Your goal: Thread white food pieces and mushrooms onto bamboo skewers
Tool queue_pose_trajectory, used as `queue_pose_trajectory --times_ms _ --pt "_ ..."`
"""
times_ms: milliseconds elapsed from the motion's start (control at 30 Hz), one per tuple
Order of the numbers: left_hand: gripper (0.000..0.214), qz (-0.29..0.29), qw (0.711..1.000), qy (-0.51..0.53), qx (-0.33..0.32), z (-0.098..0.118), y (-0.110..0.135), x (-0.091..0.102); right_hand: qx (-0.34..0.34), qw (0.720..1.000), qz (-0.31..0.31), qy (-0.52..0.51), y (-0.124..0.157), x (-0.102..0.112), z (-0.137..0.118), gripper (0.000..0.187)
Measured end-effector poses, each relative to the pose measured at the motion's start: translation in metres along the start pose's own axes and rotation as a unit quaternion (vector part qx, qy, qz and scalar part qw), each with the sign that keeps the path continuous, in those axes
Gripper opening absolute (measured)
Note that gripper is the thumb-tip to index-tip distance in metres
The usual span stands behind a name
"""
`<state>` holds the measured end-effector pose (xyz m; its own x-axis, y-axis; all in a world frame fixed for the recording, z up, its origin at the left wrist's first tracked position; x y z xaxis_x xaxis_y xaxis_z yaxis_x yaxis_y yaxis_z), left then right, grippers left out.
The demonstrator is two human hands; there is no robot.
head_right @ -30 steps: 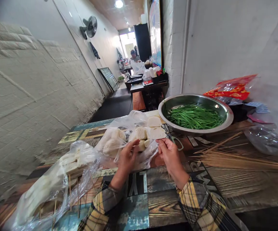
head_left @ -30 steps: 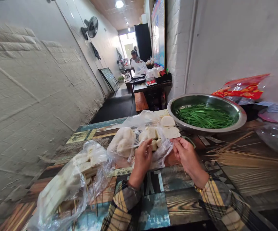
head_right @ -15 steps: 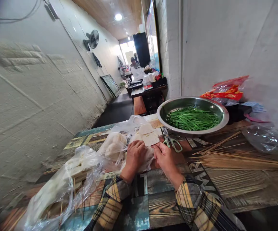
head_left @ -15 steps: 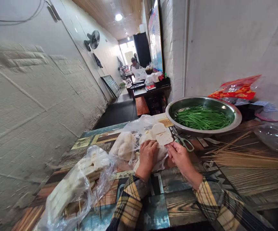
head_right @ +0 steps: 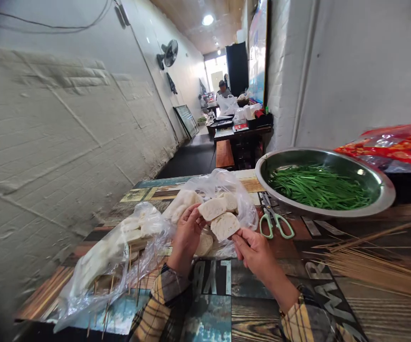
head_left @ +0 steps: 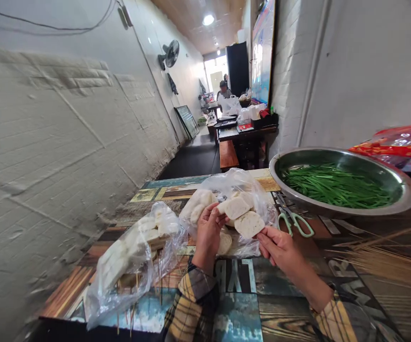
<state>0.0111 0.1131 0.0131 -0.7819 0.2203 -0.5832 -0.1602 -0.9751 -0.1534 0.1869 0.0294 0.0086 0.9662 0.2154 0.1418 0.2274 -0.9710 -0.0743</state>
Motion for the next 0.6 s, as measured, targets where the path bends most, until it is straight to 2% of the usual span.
queue_pose_trajectory --times_ms 133,267,600 --pt "0.04 0.024 0.998 0.061 -0.004 0.006 -0.001 0.007 -0.012 0.995 -0.042 0.084 0.001 -0.011 0.008 0.041" --pt "0.037 0.018 0.997 0.074 0.0 0.009 0.001 0.007 -0.013 0.988 -0.045 0.144 0.001 -0.013 0.009 0.042" --pt "0.036 0.03 0.996 0.086 -0.003 0.008 0.006 0.006 -0.028 0.982 -0.042 0.182 0.002 -0.013 0.015 0.042"
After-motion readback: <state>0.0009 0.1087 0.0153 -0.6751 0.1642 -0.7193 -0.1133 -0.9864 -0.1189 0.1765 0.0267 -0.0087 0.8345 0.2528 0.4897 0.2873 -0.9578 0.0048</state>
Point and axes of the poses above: each hand's wrist, its own y-axis away from the middle knuckle, its own x-axis out of the back of the hand, z = x × y, the point moved 10 cm from there along -y, towards the middle knuckle, and after that the axes turned 11 degrees about -z, right-handed, at the moved point
